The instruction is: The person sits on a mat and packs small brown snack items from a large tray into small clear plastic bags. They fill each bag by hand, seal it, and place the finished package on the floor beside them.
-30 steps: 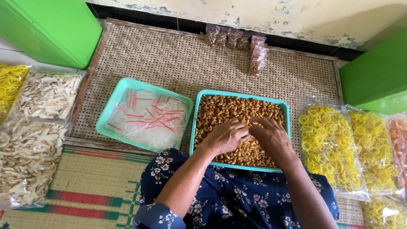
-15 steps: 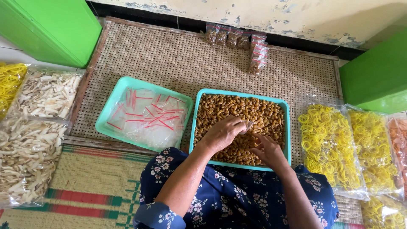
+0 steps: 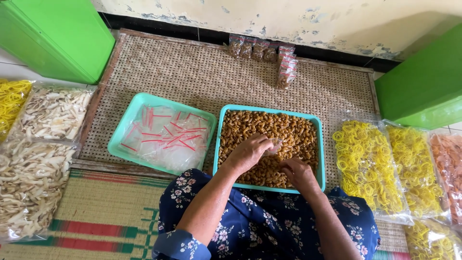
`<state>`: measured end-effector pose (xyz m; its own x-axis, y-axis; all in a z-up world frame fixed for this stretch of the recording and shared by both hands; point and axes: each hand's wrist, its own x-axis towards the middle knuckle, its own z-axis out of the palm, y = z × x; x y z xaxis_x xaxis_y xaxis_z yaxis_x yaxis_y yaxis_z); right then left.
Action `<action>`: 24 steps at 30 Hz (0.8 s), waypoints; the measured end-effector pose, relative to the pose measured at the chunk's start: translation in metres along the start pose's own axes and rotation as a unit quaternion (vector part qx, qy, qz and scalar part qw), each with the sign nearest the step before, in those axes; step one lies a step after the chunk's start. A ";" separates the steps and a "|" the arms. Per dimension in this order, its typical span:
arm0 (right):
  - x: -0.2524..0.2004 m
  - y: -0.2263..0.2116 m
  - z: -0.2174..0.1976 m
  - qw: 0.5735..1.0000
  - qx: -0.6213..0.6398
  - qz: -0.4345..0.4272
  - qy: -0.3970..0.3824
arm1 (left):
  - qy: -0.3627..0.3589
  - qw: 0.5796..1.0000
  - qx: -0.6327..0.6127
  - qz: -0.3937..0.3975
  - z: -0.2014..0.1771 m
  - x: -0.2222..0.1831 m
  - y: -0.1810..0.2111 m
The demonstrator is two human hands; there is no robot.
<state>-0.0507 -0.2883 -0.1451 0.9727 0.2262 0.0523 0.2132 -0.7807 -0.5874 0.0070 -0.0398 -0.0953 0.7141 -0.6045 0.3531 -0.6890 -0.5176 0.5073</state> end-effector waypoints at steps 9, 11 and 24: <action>0.025 -0.114 -0.081 0.992 0.026 -0.044 0.111 | 0.003 0.998 0.052 0.028 -0.023 -0.002 0.018; 0.033 -0.122 -0.080 0.992 0.031 -0.058 0.109 | 0.009 0.997 0.064 0.034 -0.021 0.000 0.017; 0.018 -0.045 -0.023 0.989 0.004 -0.053 0.139 | 0.019 0.998 0.060 -0.008 -0.014 0.001 0.002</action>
<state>-0.0407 -0.2629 -0.0994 0.9331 0.1367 0.3327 0.3150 -0.7570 -0.5725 0.0075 -0.0331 -0.0832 0.7284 -0.5723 0.3766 -0.6850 -0.5972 0.4173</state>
